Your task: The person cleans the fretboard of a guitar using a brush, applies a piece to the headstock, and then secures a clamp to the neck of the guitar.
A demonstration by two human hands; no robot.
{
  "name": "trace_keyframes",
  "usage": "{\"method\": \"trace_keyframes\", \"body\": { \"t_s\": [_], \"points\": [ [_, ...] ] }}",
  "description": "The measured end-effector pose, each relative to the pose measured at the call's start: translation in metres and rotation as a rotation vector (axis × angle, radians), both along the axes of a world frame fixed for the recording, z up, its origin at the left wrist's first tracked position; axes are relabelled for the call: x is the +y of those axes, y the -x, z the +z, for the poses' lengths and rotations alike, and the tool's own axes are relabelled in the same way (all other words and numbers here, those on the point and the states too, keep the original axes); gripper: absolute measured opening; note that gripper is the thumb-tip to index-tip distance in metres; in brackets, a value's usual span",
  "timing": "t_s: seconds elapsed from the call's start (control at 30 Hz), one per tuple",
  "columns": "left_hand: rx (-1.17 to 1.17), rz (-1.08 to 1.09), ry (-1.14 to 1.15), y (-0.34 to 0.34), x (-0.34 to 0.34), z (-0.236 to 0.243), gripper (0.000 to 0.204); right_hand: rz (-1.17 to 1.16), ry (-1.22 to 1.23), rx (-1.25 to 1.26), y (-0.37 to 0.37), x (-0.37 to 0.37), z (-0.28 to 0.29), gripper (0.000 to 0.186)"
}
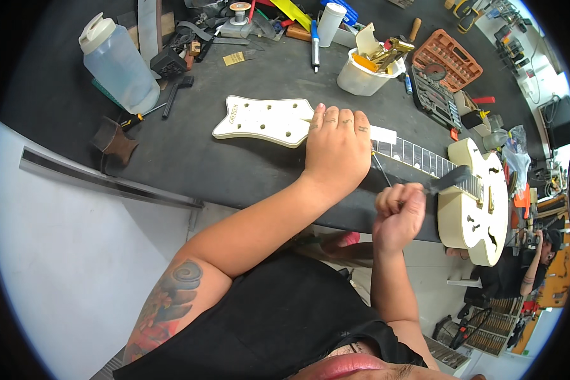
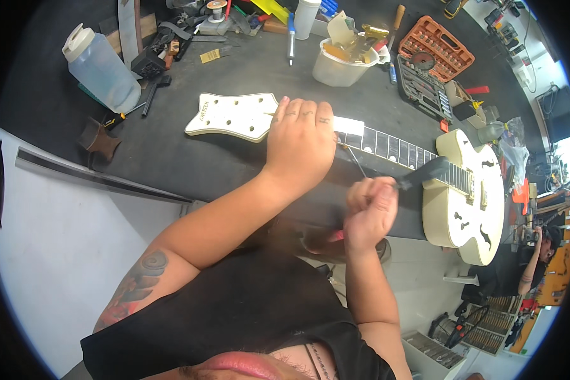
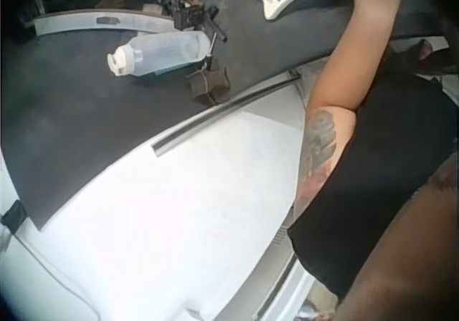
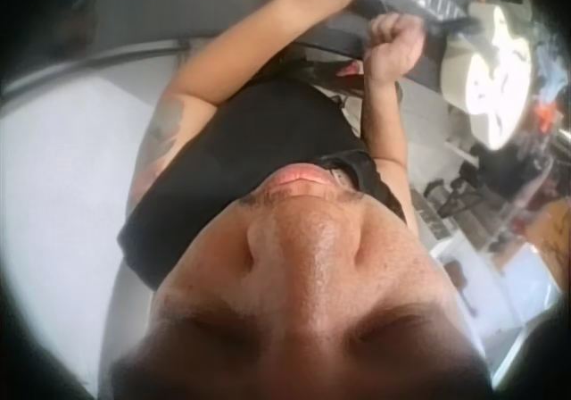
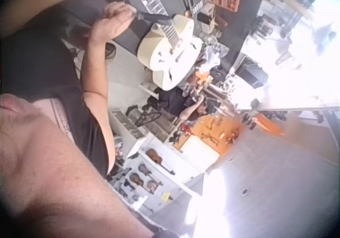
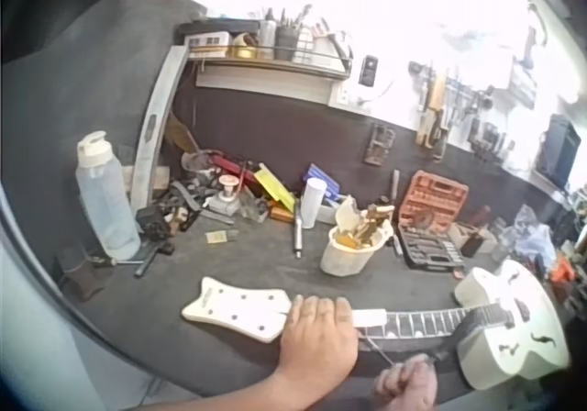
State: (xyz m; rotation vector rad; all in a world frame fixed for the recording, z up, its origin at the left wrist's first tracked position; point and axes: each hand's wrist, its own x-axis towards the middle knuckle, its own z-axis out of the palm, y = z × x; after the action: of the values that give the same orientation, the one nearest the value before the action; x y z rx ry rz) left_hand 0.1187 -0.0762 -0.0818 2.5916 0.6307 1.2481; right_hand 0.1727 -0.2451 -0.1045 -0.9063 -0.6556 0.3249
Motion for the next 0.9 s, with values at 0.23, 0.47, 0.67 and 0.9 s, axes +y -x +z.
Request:
{"method": "trace_keyframes", "body": {
  "t_s": [0.23, 0.47, 0.67, 0.9],
  "points": [
    [-0.039, 0.013, -0.025, 0.002, 0.000, -0.001, 0.029, 0.103, 0.271, 0.112, 0.003, -0.001, -0.015, 0.033],
    [-0.532, -0.465, 0.716, 0.052, 0.067, 0.051, 0.043, 0.138, 0.190, 0.179, -0.001, -0.004, -0.014, 0.034],
    [-0.312, -0.432, 0.982, 0.100, 0.141, 0.045, 0.024, 0.171, 0.224, 0.113, -0.001, -0.003, -0.015, 0.036],
    [0.218, -0.533, 0.377, 0.075, 0.112, 0.042, 0.036, 0.178, 0.269, 0.073, -0.002, -0.002, -0.016, 0.036]
  ]
}}
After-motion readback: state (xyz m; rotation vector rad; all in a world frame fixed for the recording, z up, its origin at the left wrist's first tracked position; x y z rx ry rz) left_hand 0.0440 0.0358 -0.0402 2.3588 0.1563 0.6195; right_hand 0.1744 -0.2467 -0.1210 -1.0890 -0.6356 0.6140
